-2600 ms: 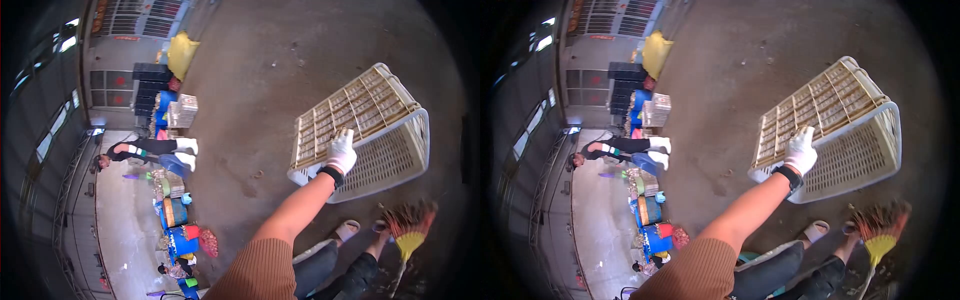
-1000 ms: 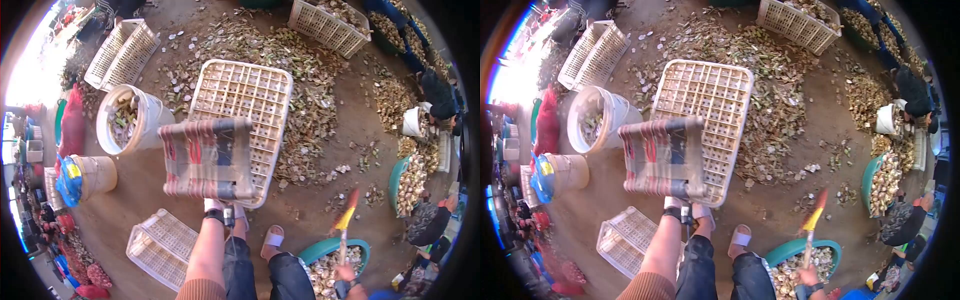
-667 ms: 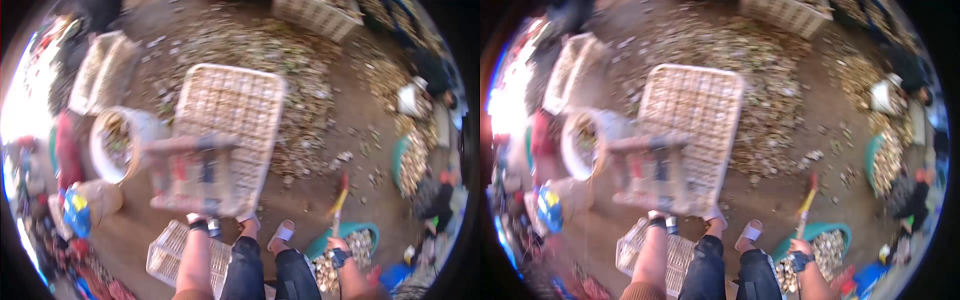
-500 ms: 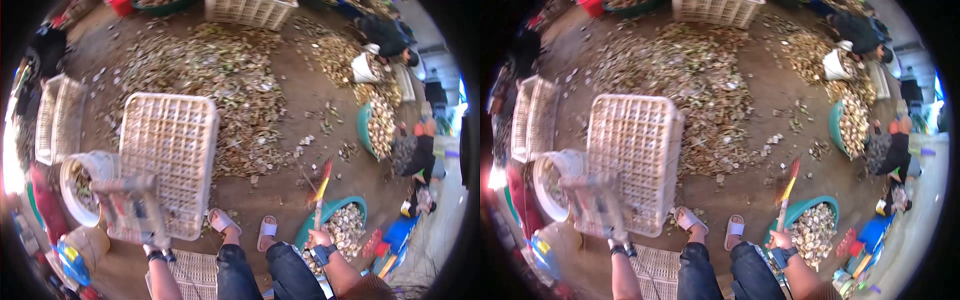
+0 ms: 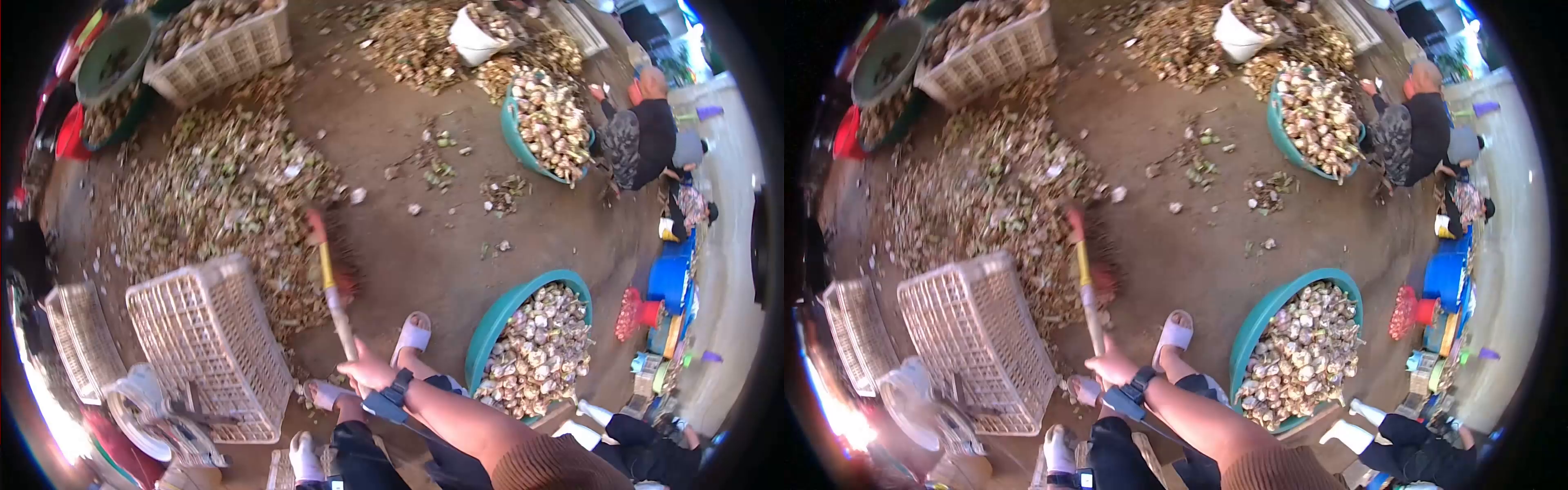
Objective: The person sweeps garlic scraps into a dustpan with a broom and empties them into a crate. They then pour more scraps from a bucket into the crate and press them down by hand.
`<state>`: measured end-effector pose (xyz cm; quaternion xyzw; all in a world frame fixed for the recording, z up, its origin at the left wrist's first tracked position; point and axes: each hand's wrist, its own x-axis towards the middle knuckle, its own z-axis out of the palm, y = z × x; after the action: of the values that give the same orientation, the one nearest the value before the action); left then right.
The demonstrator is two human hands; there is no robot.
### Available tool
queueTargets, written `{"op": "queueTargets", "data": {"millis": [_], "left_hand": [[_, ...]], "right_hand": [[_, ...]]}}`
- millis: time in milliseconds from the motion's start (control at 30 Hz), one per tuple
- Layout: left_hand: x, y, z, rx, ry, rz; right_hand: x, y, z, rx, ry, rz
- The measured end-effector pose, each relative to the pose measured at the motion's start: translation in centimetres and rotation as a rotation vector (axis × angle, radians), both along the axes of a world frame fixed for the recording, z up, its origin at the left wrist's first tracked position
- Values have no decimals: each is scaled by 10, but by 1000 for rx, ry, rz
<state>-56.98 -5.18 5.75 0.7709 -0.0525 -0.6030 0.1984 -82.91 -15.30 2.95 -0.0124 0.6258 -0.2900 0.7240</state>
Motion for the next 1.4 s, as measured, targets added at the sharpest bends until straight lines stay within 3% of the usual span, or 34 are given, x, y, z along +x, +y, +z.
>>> {"op": "queueTargets", "data": {"millis": [33, 67, 100, 167, 233, 300, 333, 367, 400, 467, 533, 633, 700, 767, 800, 900, 967, 1067, 1100, 1133, 1167, 1233, 1300, 1367, 1400], "left_hand": [[-62, -42, 34, 28, 6, -70], [-78, -49, 24, -32, 117, -136], [-97, -54, 17, -137, 100, -254], [-147, -89, 47, -167, 82, -375], [-136, -89, 9, -283, -32, -436], [-150, -110, 21, -253, -97, -491], [-148, -116, 20, -224, -102, -500], [-149, -121, 21, -194, -106, -510], [-149, -124, 18, -188, -114, -528], [-142, -125, 8, -189, -137, -487], [-127, -126, -4, -134, -212, -615], [-143, -127, -21, -82, -238, -632], [-147, -135, -28, -72, -84, -633], [-200, -157, -16, 46, -103, -419], [-206, -166, -15, 79, -72, -446], [-234, -199, 4, 47, -22, -516], [-247, -223, 16, 7, -44, -581], [-254, -262, 22, -35, -38, -564], [-249, -271, 17, -64, 14, -514], [-253, -280, 19, -66, -38, -536], [-258, -287, 19, -68, -88, -557], [-248, -287, 3, -57, -83, -550], [-249, -284, -1, -42, -93, -530], [-268, -281, 6, 80, -92, -490], [-271, -277, 3, 94, -74, -507]], "right_hand": [[-25, 5, 11, -97, -88, 12], [-58, 6, 41, -168, -167, -32], [-95, 18, 78, -146, -82, 36], [-151, 64, 118, -43, -12, 60], [-200, 111, 154, 55, 96, 58], [-234, 133, 167, 96, 343, -47], [-258, 138, 162, 239, 428, 34], [-277, 155, 137, 196, 567, -50], [-300, 171, 96, 227, 736, 54], [-356, 139, 51, 282, 878, -152], [-416, 209, -114, -110, 1175, 242], [-476, 100, -154, 396, 227, -407], [-405, 70, -176, 288, 368, -246], [-297, 32, -133, 362, 591, -76], [-253, 2, -90, 375, 561, -37], [-192, -61, -43, 89, 94, 362], [-178, -102, -20, -97, -43, 152], [-209, -125, 47, -256, -89, 86], [-211, -103, 45, -225, 10, 108], [-261, -114, 105, -142, 158, 273], [-257, -72, 93, -158, 161, 163], [-275, -12, 115, -251, 605, 260], [-312, 17, 141, -168, 699, 189], [-366, 0, 156, 422, 469, -48], [-394, 4, 134, 366, 504, -197]]}}
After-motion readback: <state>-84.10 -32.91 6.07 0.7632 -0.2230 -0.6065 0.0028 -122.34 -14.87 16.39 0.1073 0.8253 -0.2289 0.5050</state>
